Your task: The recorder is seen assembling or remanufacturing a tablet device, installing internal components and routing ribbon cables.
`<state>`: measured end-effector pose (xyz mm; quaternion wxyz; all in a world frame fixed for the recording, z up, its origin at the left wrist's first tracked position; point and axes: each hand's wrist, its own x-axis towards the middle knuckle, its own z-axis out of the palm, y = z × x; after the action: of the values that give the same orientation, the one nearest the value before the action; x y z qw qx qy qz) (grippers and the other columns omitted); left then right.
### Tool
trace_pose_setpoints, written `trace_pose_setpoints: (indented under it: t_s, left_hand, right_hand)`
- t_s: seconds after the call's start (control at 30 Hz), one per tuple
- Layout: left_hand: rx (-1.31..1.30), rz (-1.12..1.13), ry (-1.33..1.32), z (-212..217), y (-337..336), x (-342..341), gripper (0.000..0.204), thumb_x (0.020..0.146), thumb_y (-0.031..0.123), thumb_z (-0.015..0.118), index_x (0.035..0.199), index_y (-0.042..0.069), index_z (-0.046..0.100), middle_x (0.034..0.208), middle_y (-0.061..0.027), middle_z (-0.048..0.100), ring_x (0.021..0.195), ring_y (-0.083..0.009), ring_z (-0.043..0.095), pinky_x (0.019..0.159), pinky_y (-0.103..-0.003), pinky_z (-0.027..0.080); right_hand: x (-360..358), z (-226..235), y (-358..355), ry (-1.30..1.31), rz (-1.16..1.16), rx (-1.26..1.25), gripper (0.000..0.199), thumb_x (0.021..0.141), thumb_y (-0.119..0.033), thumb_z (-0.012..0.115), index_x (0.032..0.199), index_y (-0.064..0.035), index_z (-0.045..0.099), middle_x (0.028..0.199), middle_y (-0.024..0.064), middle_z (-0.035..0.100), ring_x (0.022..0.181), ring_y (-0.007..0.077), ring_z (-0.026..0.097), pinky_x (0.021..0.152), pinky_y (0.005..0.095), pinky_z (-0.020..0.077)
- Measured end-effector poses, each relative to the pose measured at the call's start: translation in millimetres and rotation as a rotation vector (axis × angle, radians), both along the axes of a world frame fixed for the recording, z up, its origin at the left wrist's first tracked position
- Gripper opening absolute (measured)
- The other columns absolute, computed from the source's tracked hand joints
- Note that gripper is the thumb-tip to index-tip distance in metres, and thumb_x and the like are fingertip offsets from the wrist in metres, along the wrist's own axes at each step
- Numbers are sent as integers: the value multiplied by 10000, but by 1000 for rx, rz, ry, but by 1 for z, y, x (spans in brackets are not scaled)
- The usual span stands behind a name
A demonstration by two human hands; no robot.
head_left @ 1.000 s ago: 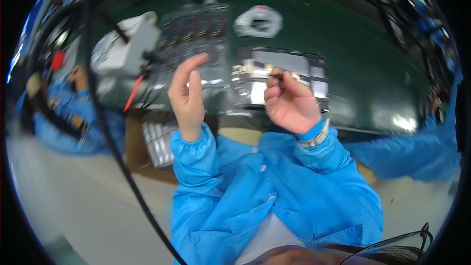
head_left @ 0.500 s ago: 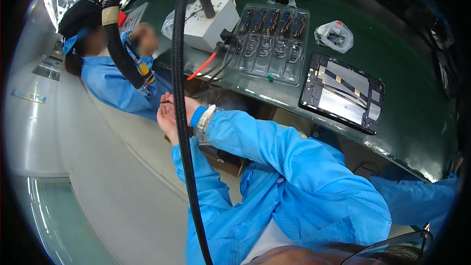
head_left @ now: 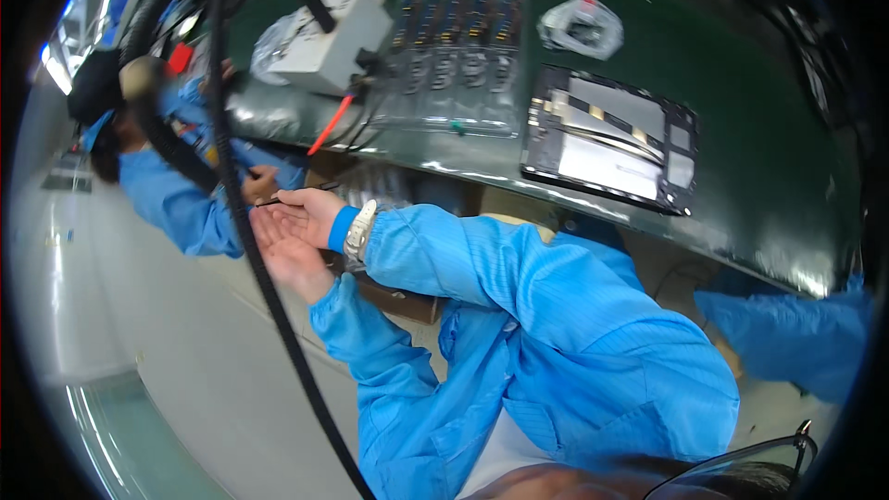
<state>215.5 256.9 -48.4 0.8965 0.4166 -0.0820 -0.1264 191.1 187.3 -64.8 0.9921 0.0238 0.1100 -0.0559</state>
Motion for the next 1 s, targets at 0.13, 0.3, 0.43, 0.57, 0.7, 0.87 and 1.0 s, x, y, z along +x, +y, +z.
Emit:
trace_pose_setpoints:
  t_s: [0.13,0.3,0.43,0.57,0.7,0.87,1.0]
  left_hand:
    - [-585,-737,119,11,-14,-50,425,918,179,273,1283,-31,336,1347,-133,356,1234,-254,358,1035,-392,293]
    - [-54,-1153,-327,36,-85,-135,447,892,235,360,1222,-62,410,1158,-218,516,1114,-301,483,967,-410,361]
    - [316,-1150,-1221,55,-193,-205,270,824,160,523,1042,15,593,1021,-153,610,949,-267,588,816,-309,443]
    - [338,-1032,-1730,15,-254,-241,268,729,184,604,944,25,589,877,-124,598,837,-310,569,722,-386,456]
    - [382,-1103,-1681,4,-265,-244,343,687,169,650,980,23,550,892,-121,601,842,-301,569,720,-383,450]
    - [373,-1127,-1549,-1,-266,-246,387,673,139,668,1009,15,521,899,-123,600,853,-297,561,736,-389,434]
    - [358,-1037,-1659,-2,-264,-243,345,682,132,664,994,39,550,925,-91,586,867,-268,553,730,-370,423]
  right_hand:
    - [-135,26,-28,-94,-306,-89,265,870,-161,524,1095,-22,517,1043,99,553,939,159,528,844,271,436]
    - [-347,78,-74,219,-1260,-1133,251,815,-117,553,1024,21,533,968,154,585,837,232,581,773,374,479]
    - [-406,90,-150,794,-1036,-1606,169,833,-78,529,967,-3,600,866,70,627,783,138,582,712,265,482]
    - [-419,38,-200,1015,-732,-1760,129,802,-63,585,914,-15,627,855,11,596,773,76,515,688,217,424]
    - [-424,22,-202,1054,-585,-1664,164,791,-71,591,939,-15,630,849,58,609,765,107,549,684,220,450]
    - [-425,20,-202,1111,-584,-1573,177,761,-131,626,911,-41,659,864,92,643,793,161,605,702,256,486]
    - [-420,24,-203,1163,-545,-1763,180,765,-83,614,933,-29,650,847,77,607,749,142,571,668,235,460]
